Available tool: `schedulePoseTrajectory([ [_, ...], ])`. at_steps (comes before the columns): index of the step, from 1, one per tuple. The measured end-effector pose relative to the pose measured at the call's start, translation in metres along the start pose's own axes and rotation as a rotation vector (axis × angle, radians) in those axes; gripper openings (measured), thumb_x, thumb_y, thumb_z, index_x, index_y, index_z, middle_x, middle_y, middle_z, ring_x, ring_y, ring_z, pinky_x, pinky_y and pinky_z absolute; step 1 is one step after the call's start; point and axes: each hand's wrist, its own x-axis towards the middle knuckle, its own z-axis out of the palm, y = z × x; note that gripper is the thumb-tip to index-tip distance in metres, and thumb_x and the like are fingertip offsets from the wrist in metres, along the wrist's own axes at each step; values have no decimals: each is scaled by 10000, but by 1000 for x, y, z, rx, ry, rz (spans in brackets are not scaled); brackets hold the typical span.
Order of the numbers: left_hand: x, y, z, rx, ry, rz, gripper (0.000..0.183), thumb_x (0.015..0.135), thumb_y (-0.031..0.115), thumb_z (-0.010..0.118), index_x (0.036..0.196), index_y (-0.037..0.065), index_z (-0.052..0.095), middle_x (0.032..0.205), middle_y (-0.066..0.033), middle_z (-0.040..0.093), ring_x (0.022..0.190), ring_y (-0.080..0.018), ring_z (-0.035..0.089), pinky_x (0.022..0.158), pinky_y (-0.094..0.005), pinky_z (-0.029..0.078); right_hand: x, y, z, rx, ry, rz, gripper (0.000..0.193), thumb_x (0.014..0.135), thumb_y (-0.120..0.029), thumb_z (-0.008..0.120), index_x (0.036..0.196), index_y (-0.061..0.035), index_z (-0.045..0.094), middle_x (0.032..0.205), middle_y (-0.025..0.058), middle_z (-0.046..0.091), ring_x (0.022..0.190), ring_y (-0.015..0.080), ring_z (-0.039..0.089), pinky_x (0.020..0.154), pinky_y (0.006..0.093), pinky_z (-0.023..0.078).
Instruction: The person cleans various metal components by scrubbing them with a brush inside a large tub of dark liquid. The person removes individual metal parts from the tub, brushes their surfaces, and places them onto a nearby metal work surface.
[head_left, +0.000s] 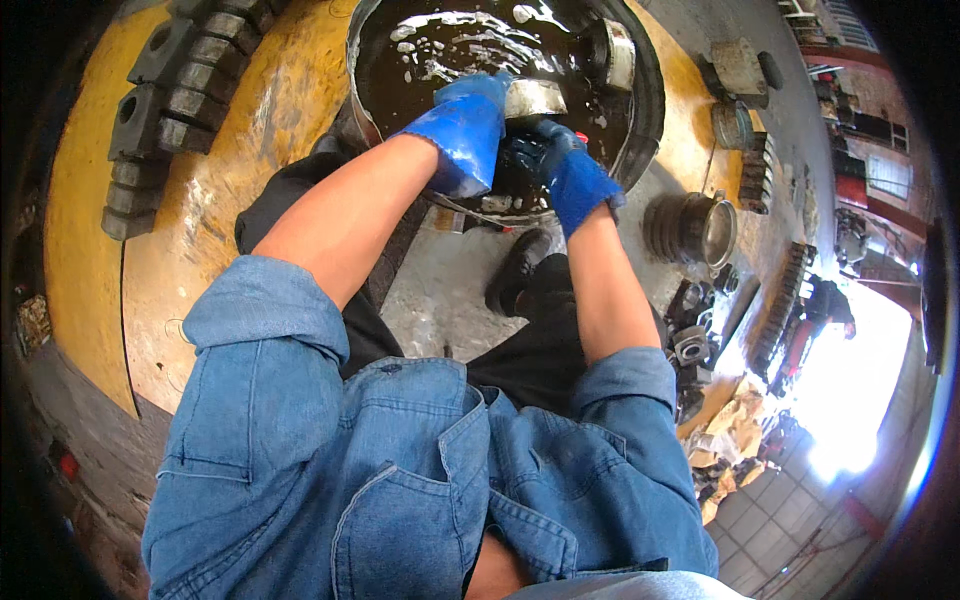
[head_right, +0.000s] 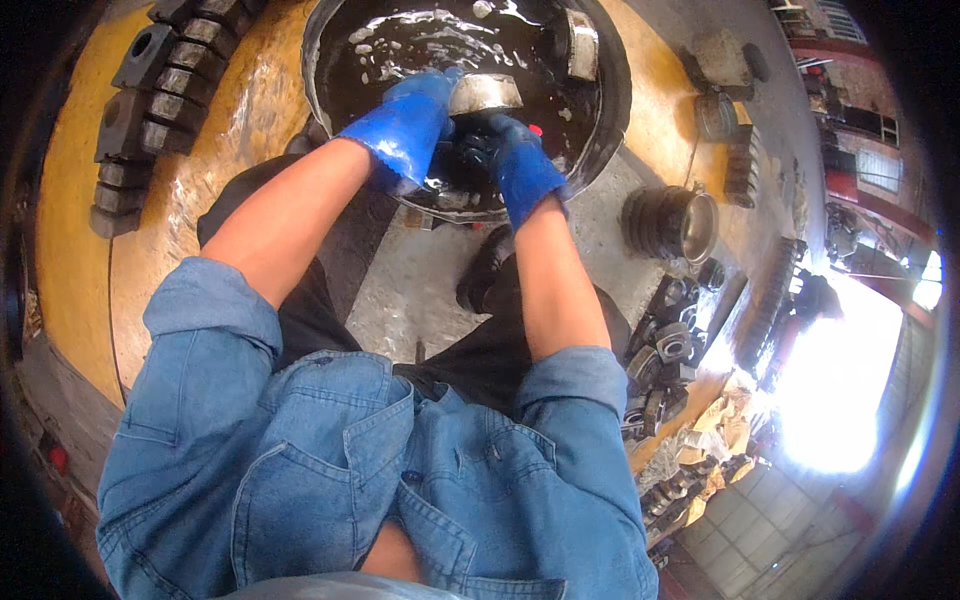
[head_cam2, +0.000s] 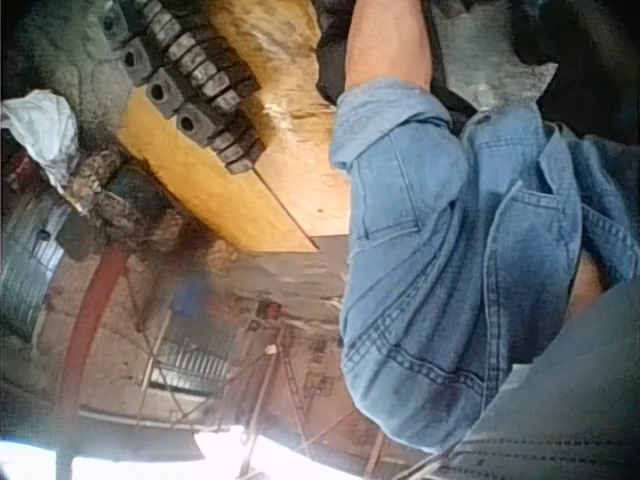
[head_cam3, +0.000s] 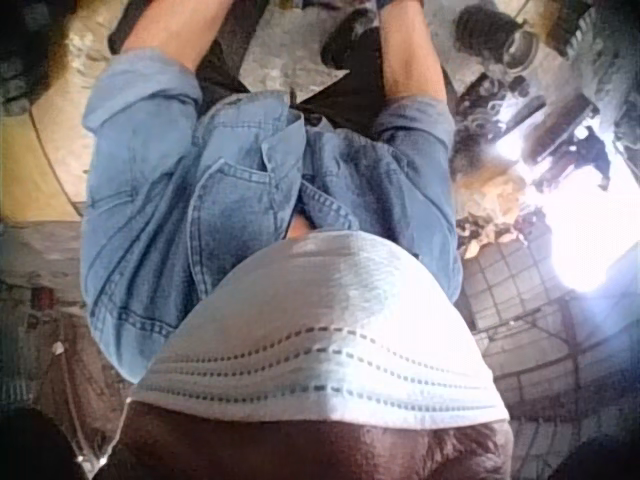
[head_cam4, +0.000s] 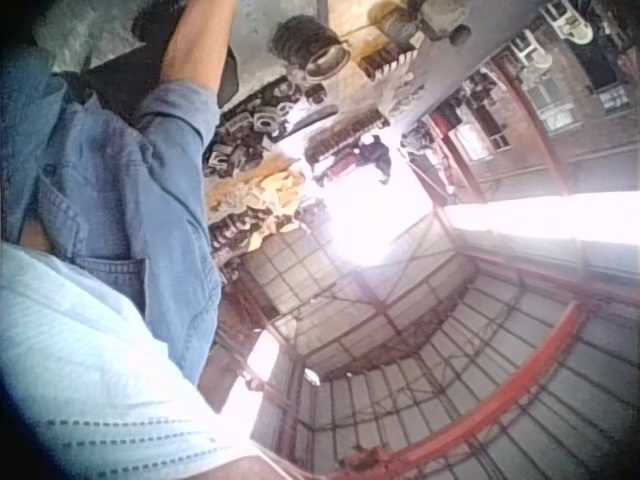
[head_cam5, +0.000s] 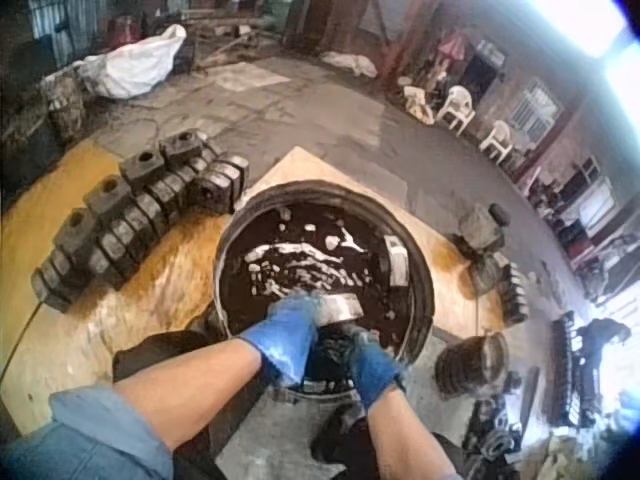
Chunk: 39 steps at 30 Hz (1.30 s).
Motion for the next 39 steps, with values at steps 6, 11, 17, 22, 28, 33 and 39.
schedulePoseTrajectory([
  [6,4,11,-4,102,-67,-45,698,778,73,804,1433,128,566,1303,-235,675,1237,-429,651,1043,-510,533,25,28,-38,-587,94,-290,233,988,-219,696,1156,-64,742,994,81,759,880,241,733,780,433,614],
  [11,4,-7,5,87,-60,-62,737,762,86,818,1447,111,546,1314,-226,672,1248,-411,653,1035,-501,543,-9,34,-8,-2002,50,-982,222,943,-271,700,1129,-163,752,978,191,744,876,359,731,790,408,583],
  [17,-9,-8,7,129,21,15,733,772,99,803,1465,114,568,1323,-241,677,1228,-391,673,1018,-496,552,2,35,5,-1153,195,-714,250,964,-242,718,1118,-50,760,892,110,770,762,208,704,722,369,557],
  [22,7,15,-5,187,-43,-65,541,847,188,765,1364,112,628,1321,-170,704,1218,-343,695,977,-483,579,12,-1,-23,-903,45,-573,265,977,-244,732,1134,-35,772,941,60,772,825,157,695,758,333,567],
  [28,1,32,-11,282,-63,-138,676,820,276,800,1418,106,535,1339,-144,691,1229,-324,692,960,-452,587,-84,-17,2,-886,167,-464,251,961,-195,762,1135,-14,772,1012,57,772,914,117,681,853,318,564],
  [33,-7,37,-10,235,0,-77,1338,269,329,1047,1445,57,471,1335,-189,659,1224,-333,685,986,-482,576,-92,-12,-23,-877,64,-698,231,954,-188,753,1135,-46,782,1011,62,783,915,128,692,859,311,559],
  [39,4,31,22,442,170,-86,641,863,237,713,1433,51,486,1216,-202,680,1064,-368,724,830,-502,600,-97,3,-10,-1210,86,-808,240,934,-259,761,1141,-139,778,998,120,786,881,227,750,839,362,592],
])
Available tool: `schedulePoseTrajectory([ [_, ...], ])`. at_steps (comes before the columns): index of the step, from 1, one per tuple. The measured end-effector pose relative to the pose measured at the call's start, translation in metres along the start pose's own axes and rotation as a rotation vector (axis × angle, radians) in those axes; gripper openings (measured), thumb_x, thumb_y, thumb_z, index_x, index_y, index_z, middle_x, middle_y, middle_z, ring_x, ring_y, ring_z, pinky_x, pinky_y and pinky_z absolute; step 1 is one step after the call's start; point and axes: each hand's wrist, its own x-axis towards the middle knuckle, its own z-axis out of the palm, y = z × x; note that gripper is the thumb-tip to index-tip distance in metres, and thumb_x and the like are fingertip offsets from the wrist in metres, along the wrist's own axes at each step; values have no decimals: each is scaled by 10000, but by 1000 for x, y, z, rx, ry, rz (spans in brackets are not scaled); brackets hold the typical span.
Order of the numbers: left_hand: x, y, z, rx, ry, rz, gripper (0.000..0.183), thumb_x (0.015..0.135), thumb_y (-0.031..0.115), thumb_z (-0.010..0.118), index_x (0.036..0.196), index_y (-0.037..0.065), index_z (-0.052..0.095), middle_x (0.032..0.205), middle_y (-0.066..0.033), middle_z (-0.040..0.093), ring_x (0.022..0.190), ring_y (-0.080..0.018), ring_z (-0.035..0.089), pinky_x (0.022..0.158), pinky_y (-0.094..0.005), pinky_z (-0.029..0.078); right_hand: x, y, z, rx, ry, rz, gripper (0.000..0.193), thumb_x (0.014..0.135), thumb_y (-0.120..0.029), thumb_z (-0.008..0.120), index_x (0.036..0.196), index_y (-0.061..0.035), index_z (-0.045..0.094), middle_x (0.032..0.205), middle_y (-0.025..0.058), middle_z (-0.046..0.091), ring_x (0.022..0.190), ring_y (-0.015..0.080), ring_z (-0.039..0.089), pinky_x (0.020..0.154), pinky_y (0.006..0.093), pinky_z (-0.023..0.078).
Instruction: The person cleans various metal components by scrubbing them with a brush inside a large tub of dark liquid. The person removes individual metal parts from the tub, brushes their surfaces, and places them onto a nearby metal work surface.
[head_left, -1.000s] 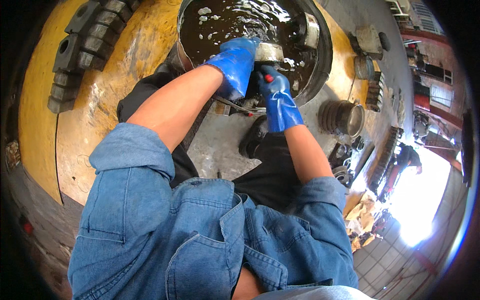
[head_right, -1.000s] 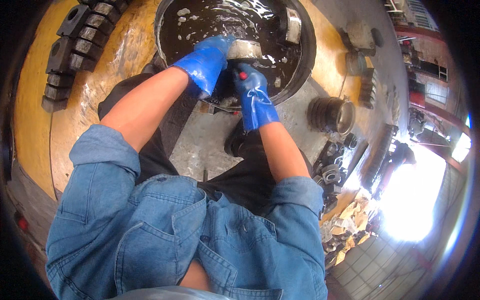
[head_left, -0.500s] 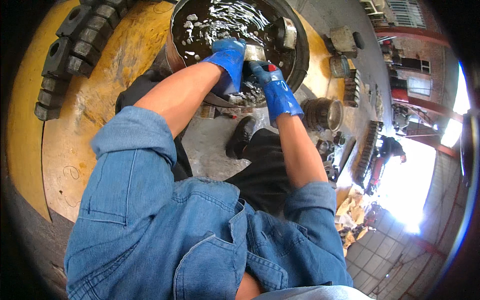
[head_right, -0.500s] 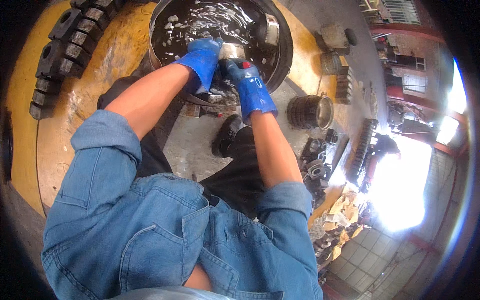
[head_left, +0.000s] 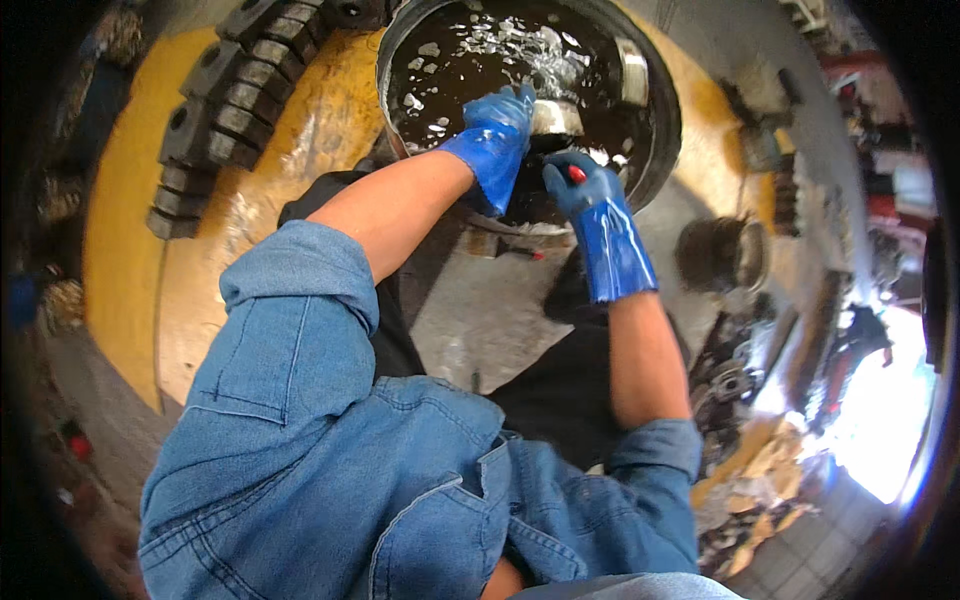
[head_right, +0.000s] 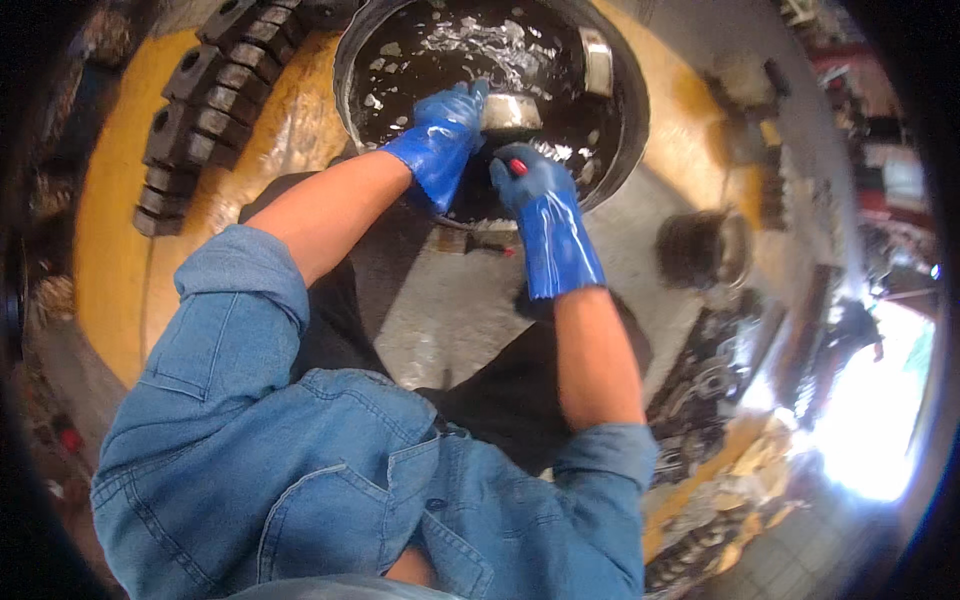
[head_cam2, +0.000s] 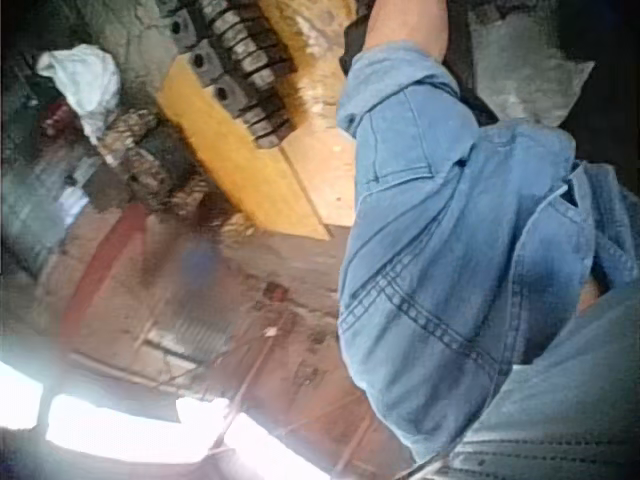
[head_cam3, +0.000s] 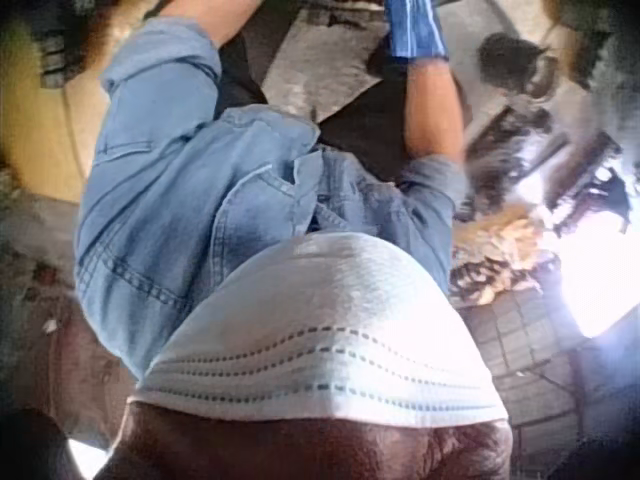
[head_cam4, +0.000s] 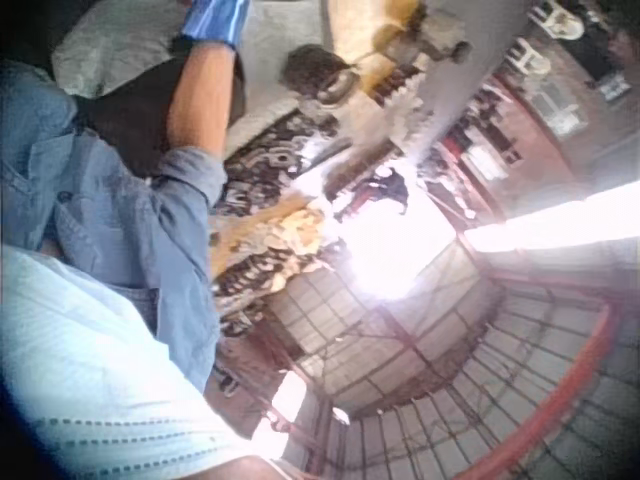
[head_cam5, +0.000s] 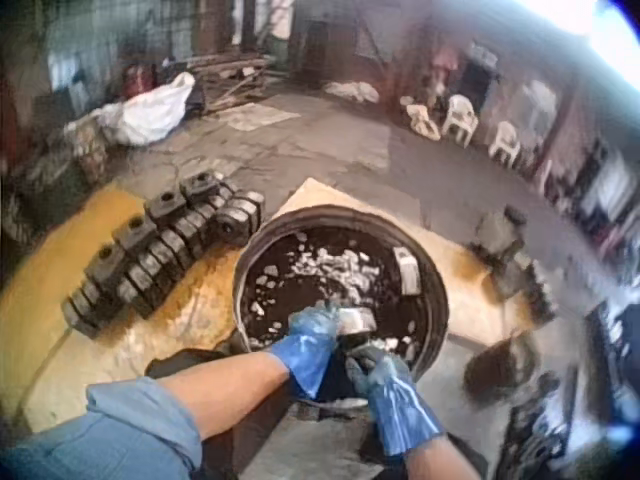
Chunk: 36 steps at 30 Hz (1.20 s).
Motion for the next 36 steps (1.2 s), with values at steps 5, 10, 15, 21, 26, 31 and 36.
schedulePoseTrajectory([
  [5,11,-15,34,13,102,116,588,835,217,745,1376,70,569,1142,-241,719,1030,-428,732,844,-563,592,15,4,-3,-121,-72,-256,193,901,-303,757,1023,-153,757,919,126,744,824,320,713,769,425,578],
  [10,21,-11,34,15,-121,46,660,787,289,832,1367,108,575,1215,-202,739,1152,-405,714,955,-556,583,23,15,-21,-262,-89,-94,170,890,-320,734,978,-177,764,909,125,745,817,324,710,773,442,582],
  [15,-14,-7,-1,94,-309,-39,855,771,338,834,1517,158,457,1316,-192,696,1260,-363,665,1011,-485,571,23,27,-22,-274,-159,-104,198,890,-353,707,972,-184,768,892,122,749,796,341,710,775,467,594],
  [21,-14,-34,3,76,-253,1,850,766,371,851,1501,133,495,1298,-216,707,1218,-384,684,1005,-472,563,-2,-10,-64,206,-238,-314,269,885,-258,685,1100,-109,748,929,208,734,823,354,722,729,472,544],
  [26,17,-49,0,-171,-283,84,708,765,338,890,1360,59,628,1183,-236,743,1083,-373,734,944,-451,579,1,8,-43,162,-104,-149,194,884,-292,693,959,-128,766,841,192,720,763,381,698,690,491,539],
  [31,35,-86,2,-591,-412,151,679,798,420,889,1303,19,675,1130,-142,755,1002,-233,693,917,-385,541,27,29,-23,89,28,-243,239,896,-360,689,980,-149,763,868,152,736,772,382,697,691,482,548],
  [36,44,-94,10,-736,-542,106,610,948,412,770,1415,45,630,1209,-79,716,1028,-174,660,914,-343,531,23,22,1,277,60,21,213,972,-333,717,1135,-208,774,986,90,781,837,303,740,831,424,619],
])
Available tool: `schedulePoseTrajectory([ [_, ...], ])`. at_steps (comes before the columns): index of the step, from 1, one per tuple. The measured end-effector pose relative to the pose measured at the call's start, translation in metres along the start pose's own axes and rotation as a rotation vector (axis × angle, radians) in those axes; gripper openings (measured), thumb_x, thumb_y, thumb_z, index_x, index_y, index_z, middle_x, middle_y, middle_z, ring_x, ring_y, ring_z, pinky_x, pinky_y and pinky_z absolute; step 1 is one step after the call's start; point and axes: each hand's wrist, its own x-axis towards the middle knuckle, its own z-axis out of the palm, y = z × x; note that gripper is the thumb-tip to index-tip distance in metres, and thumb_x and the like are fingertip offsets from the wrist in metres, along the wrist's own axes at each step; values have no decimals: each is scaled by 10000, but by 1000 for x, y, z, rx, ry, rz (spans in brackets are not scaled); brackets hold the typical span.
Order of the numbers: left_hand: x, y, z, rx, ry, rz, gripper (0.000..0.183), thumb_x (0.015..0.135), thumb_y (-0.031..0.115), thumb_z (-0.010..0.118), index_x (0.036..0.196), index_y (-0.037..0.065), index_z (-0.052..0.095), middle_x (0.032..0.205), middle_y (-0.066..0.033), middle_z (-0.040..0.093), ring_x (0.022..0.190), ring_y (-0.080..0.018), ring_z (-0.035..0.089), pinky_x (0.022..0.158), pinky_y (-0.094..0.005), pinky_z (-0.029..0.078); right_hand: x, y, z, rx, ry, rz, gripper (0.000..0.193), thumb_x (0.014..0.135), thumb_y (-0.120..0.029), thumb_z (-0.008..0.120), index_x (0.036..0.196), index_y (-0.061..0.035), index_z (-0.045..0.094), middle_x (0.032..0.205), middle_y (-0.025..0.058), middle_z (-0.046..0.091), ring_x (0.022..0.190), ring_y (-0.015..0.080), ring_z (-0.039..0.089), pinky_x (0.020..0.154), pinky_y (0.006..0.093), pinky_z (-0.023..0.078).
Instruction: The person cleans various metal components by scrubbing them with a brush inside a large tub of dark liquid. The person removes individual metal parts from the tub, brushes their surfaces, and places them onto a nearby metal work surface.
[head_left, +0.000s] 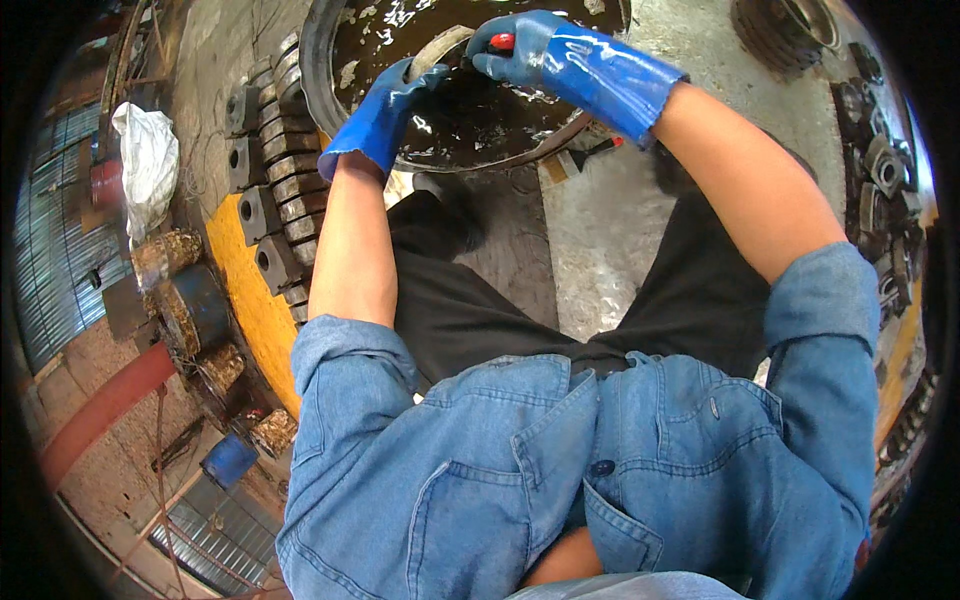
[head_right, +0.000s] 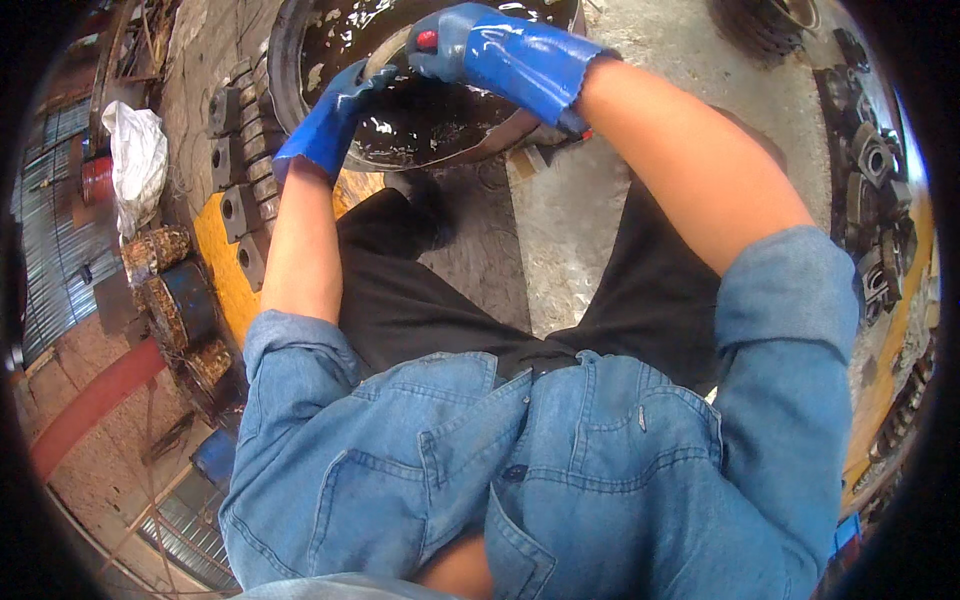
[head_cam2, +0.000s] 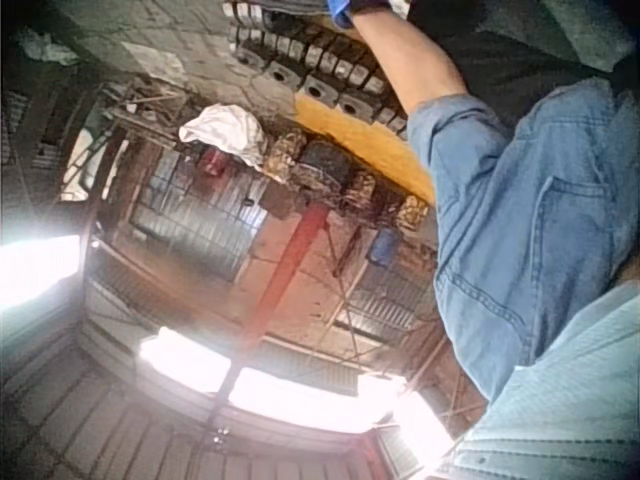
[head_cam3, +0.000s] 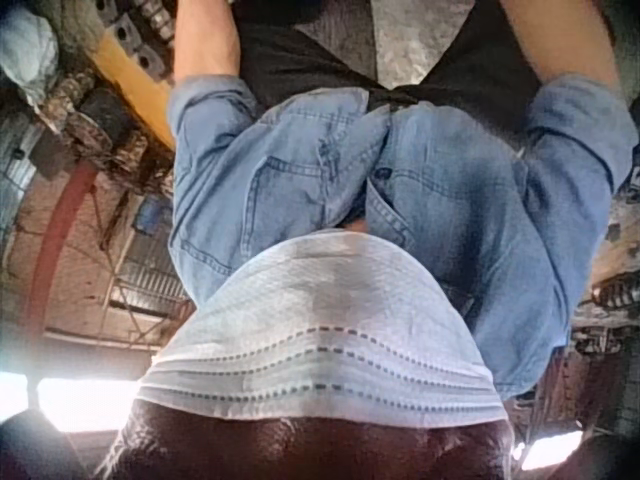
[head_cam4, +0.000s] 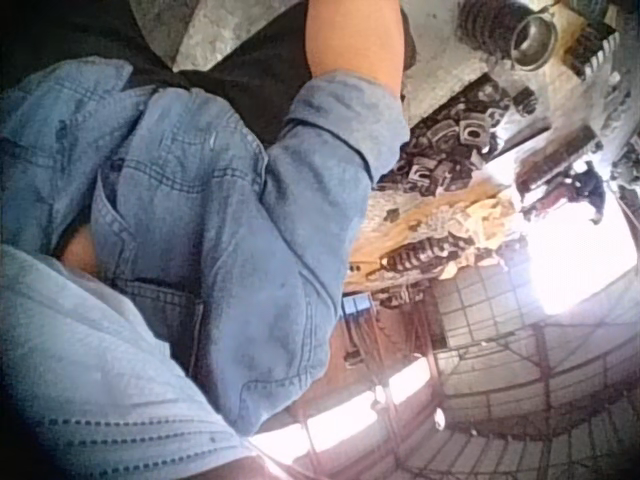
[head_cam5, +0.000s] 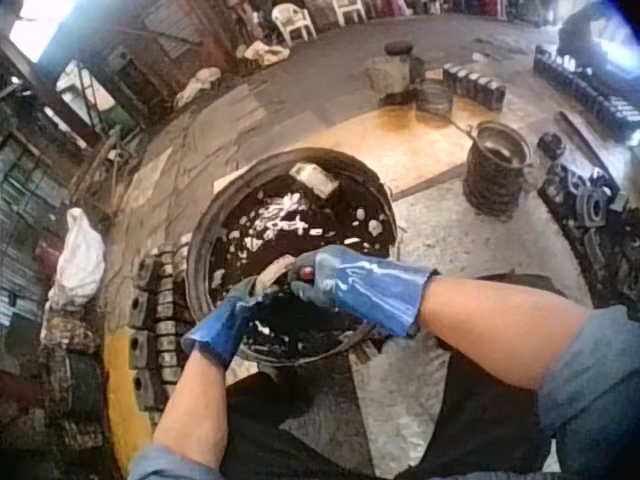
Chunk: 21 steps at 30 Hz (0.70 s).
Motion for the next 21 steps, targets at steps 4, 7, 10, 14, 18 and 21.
schedulePoseTrajectory([
  [4,-14,3,-2,-124,53,-39,572,1002,433,691,1410,37,634,1214,-80,713,1053,-169,644,949,-346,505,2,0,11,-320,-12,-83,246,988,-339,716,1200,-220,756,1052,77,785,913,296,751,875,409,612],
  [7,-25,10,0,-168,101,-23,551,1014,422,676,1402,32,639,1239,-90,709,1092,-181,636,985,-348,489,7,3,22,-364,-4,26,294,970,-385,719,1206,-210,746,1052,82,784,945,310,748,874,424,604],
  [10,-33,14,4,-179,142,-1,532,1026,412,660,1394,28,644,1265,-101,705,1130,-192,629,1021,-349,473,13,10,39,-224,29,200,393,937,-445,709,1175,-133,736,1040,157,768,968,374,731,873,462,587],
  [14,-37,15,20,-174,184,52,507,1042,397,640,1383,22,650,1300,-115,700,1181,-208,619,1068,-352,452,19,23,45,-86,-5,337,471,964,-434,640,1168,-19,731,1088,226,758,1011,346,732,912,415,550],
  [18,-46,30,34,-86,247,94,500,1067,384,606,1407,18,632,1315,-118,691,1202,-209,613,1058,-345,461,-6,4,28,358,-140,429,447,1009,-375,609,1208,12,713,1056,138,761,1028,252,739,864,411,578],
  [21,-40,26,38,-146,248,83,493,1076,373,600,1406,8,623,1322,-159,684,1210,-228,618,1056,-352,467,2,51,54,379,-157,-38,323,957,-182,689,1241,-30,711,1103,160,756,992,264,737,905,416,581],
])
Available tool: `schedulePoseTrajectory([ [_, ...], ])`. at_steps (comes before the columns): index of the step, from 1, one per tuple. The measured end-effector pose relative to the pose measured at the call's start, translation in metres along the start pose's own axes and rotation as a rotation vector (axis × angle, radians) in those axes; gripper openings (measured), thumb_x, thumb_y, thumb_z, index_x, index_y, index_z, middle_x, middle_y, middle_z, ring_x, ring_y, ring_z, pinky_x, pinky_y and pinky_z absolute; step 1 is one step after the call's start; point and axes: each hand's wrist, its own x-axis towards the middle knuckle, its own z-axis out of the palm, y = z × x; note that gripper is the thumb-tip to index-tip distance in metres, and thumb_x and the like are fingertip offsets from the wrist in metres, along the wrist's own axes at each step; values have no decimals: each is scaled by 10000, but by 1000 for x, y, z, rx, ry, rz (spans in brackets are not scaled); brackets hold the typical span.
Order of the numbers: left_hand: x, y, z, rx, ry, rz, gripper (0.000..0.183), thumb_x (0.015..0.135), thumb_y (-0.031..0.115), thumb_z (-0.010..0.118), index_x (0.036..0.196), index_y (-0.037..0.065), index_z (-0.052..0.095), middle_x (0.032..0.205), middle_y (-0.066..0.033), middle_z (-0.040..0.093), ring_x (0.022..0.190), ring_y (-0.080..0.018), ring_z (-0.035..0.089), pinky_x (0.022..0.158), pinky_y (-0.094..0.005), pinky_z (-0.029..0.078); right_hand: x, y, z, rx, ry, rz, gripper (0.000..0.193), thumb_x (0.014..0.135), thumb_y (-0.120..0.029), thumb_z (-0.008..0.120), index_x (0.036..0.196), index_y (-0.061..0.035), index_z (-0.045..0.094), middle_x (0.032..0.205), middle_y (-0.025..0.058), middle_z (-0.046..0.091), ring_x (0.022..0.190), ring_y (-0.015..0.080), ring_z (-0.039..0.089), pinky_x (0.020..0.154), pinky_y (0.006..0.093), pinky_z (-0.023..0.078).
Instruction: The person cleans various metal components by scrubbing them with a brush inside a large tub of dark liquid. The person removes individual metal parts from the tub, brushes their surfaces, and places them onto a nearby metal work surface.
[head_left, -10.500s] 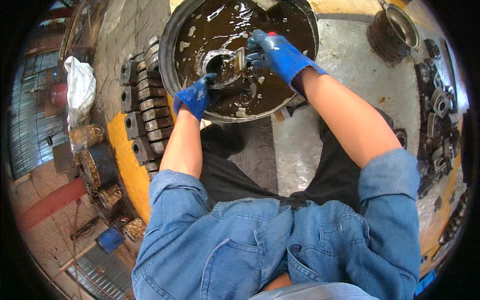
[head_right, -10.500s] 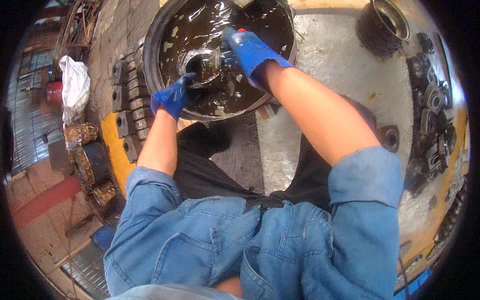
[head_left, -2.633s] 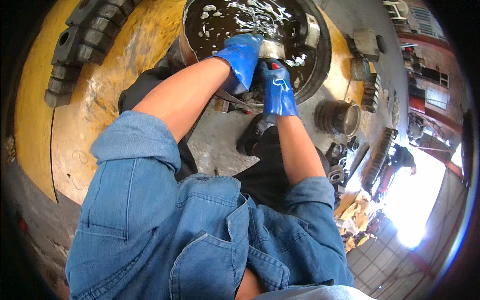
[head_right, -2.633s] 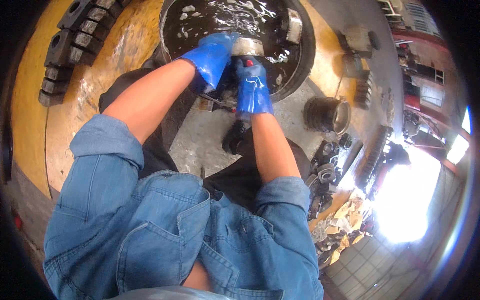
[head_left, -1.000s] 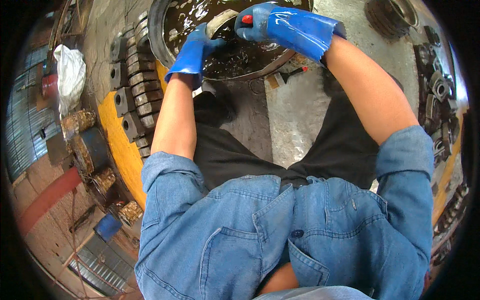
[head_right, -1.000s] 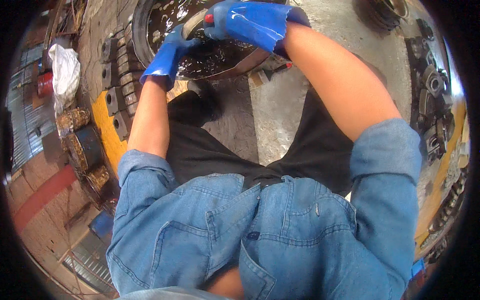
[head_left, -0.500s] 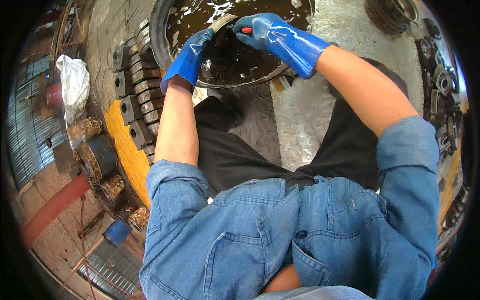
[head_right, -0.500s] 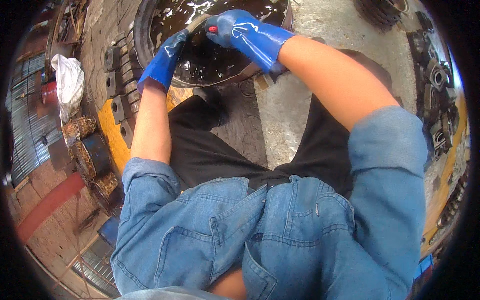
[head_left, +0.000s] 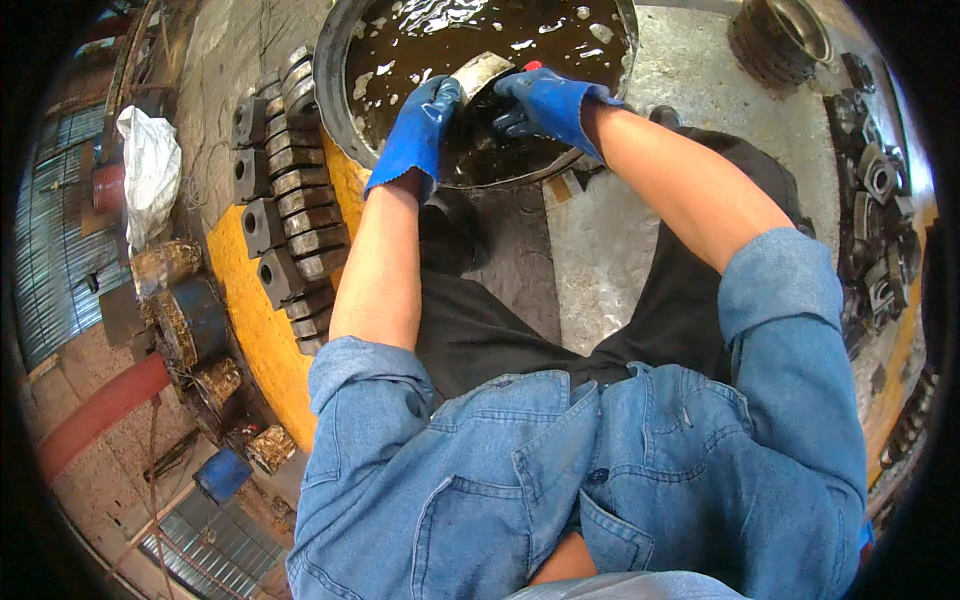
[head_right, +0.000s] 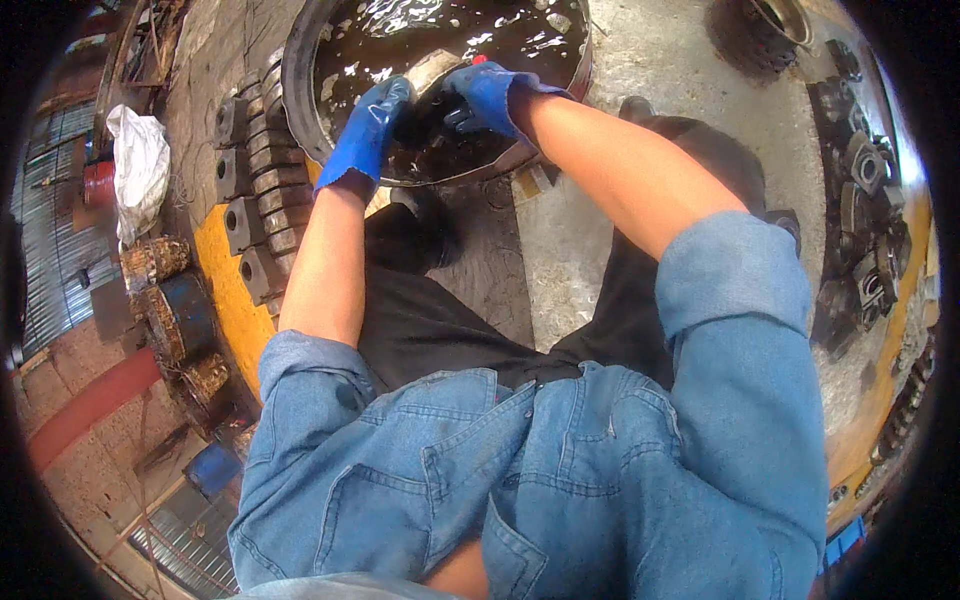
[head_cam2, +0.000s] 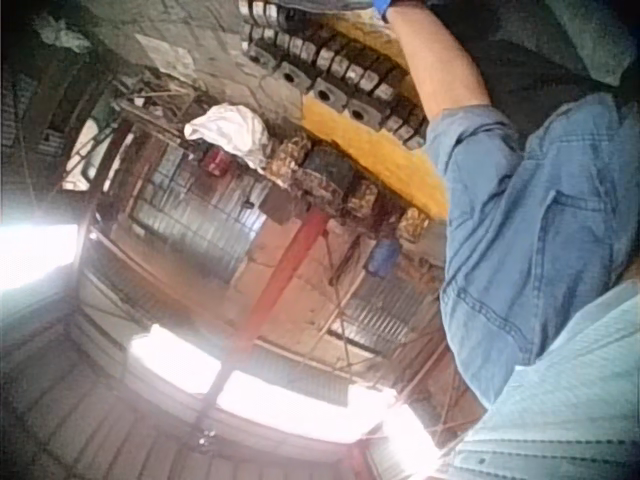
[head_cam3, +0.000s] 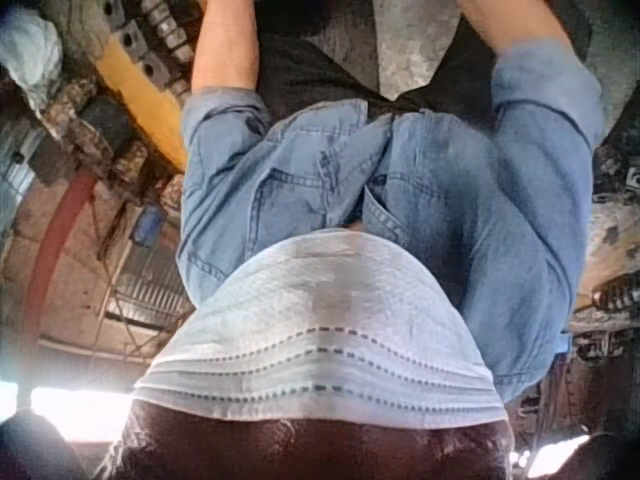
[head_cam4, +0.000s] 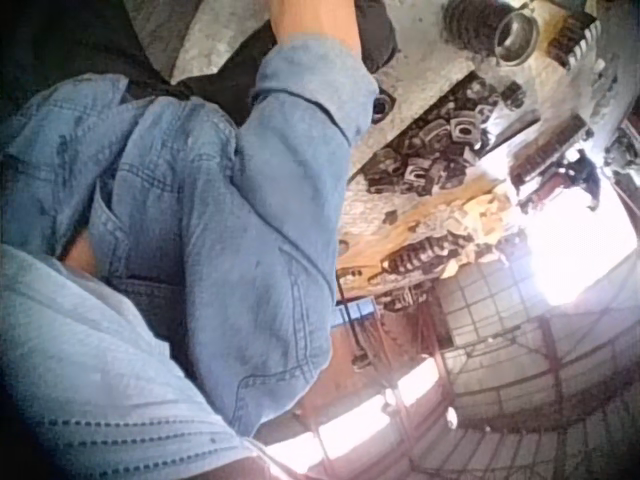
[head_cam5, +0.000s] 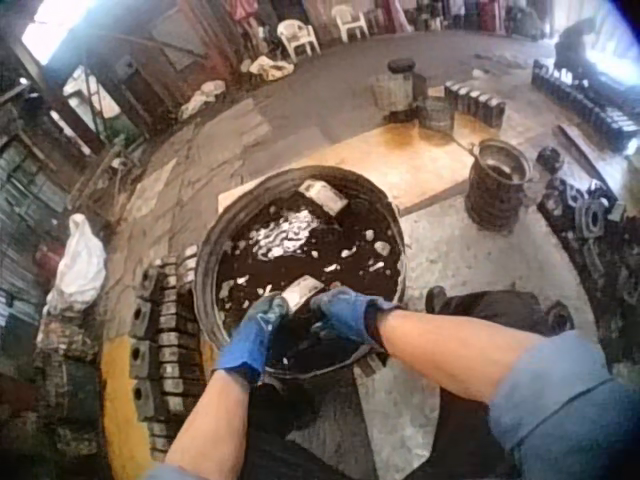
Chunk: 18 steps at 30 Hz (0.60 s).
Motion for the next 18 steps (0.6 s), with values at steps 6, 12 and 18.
schedulePoseTrajectory([
  [6,-32,26,15,74,34,49,524,1098,407,548,1419,-6,585,1349,-195,663,1234,-281,613,1086,-382,454,2,-17,22,45,149,349,379,968,-335,706,1226,-57,706,1048,102,779,925,265,744,830,408,577],
  [12,-43,32,20,36,77,54,562,1109,415,511,1449,-32,546,1413,-277,617,1303,-397,601,1113,-418,451,0,-69,30,-971,-201,168,285,963,-324,661,1196,-167,709,1131,162,745,1067,369,719,882,496,582],
  [18,-25,18,10,131,7,0,650,1032,430,622,1480,-30,522,1438,-278,606,1331,-391,594,1120,-426,454,-7,-88,30,-1155,-272,155,395,898,-194,699,1291,-160,695,1218,133,737,1155,331,707,952,461,574],
])
